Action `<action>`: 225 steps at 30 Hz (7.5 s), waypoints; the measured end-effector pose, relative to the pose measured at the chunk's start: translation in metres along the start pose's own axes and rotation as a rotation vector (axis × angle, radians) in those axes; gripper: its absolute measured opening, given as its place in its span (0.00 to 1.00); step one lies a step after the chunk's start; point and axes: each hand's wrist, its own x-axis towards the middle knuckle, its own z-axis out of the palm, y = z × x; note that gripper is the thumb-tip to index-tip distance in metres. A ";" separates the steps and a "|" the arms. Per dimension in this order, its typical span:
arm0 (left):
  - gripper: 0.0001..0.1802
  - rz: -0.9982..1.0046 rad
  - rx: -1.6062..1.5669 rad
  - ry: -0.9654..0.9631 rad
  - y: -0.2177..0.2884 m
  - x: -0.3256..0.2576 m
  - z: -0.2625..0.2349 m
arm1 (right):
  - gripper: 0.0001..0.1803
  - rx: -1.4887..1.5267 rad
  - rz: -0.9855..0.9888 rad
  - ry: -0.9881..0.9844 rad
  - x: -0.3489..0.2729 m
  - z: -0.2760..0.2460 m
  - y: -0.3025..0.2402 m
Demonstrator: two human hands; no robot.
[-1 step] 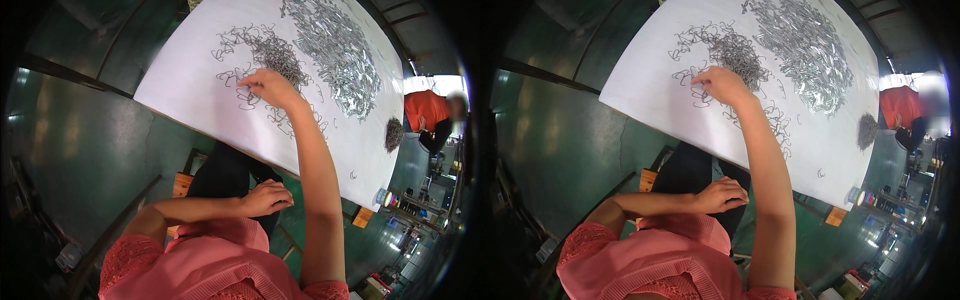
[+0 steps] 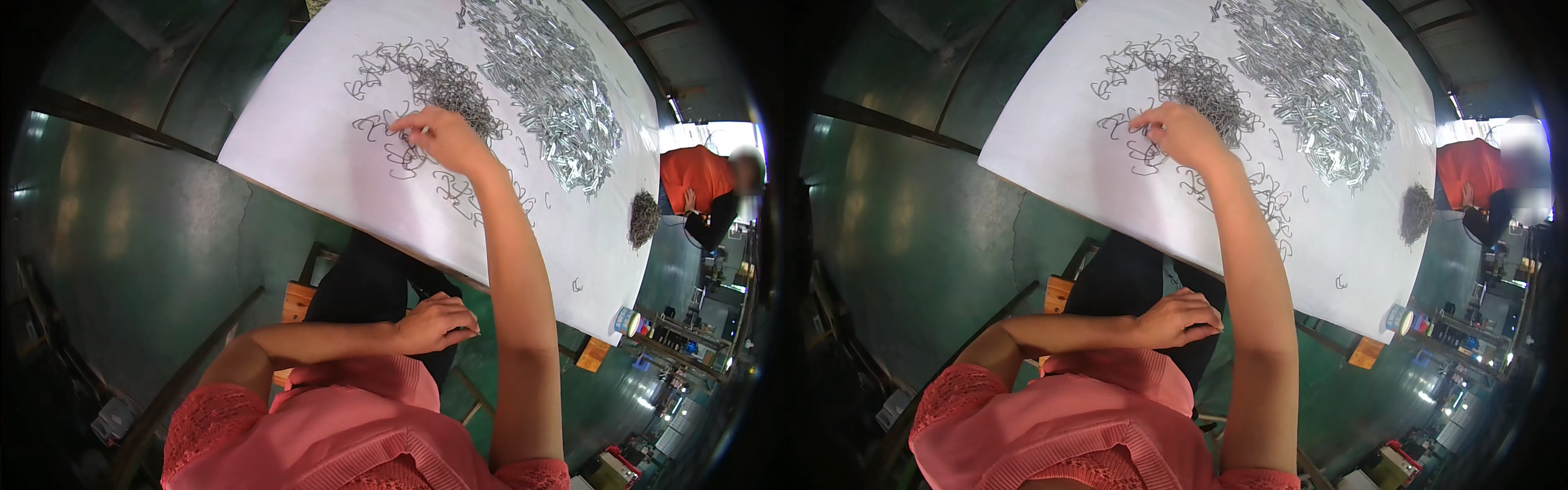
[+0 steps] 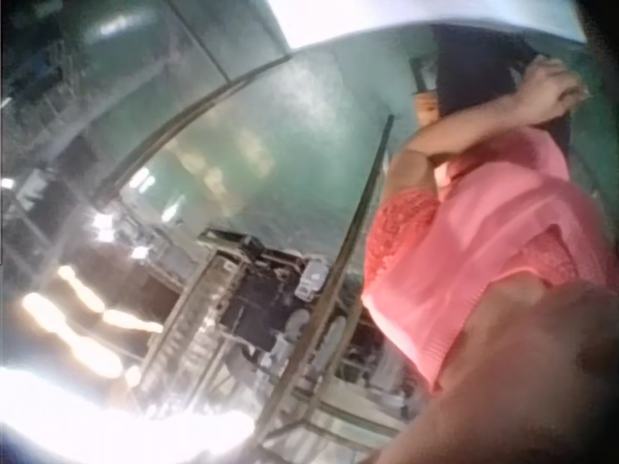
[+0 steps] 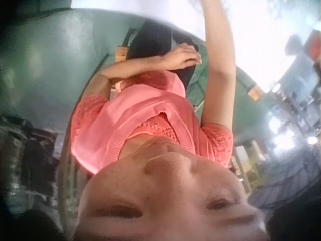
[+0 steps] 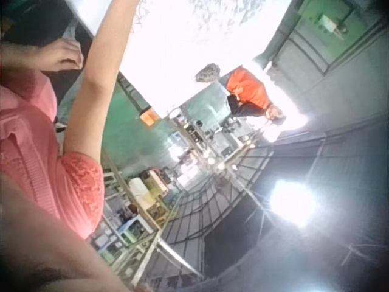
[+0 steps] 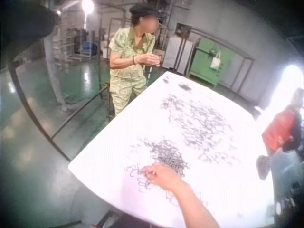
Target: The person sits at a table and repeatedly picks up small metal hooks and cylindrical metal pieces. They insert the hooks into the cylinders by hand to assemble them. The person occasionally stands to hang the assembled units on a nearby metal rack before returning to the table to continue the assembly process.
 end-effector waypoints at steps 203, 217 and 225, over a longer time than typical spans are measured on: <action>0.06 -0.088 -0.031 -0.148 0.002 0.021 -0.002 | 0.18 -0.297 0.157 0.538 -0.088 -0.011 0.079; 0.07 -0.068 -0.013 -0.113 0.009 0.019 -0.006 | 0.04 -0.322 0.080 0.260 -0.022 -0.016 0.071; 0.07 -0.057 0.001 -0.078 0.014 0.017 -0.007 | 0.08 -0.821 -0.080 0.250 -0.023 0.002 0.081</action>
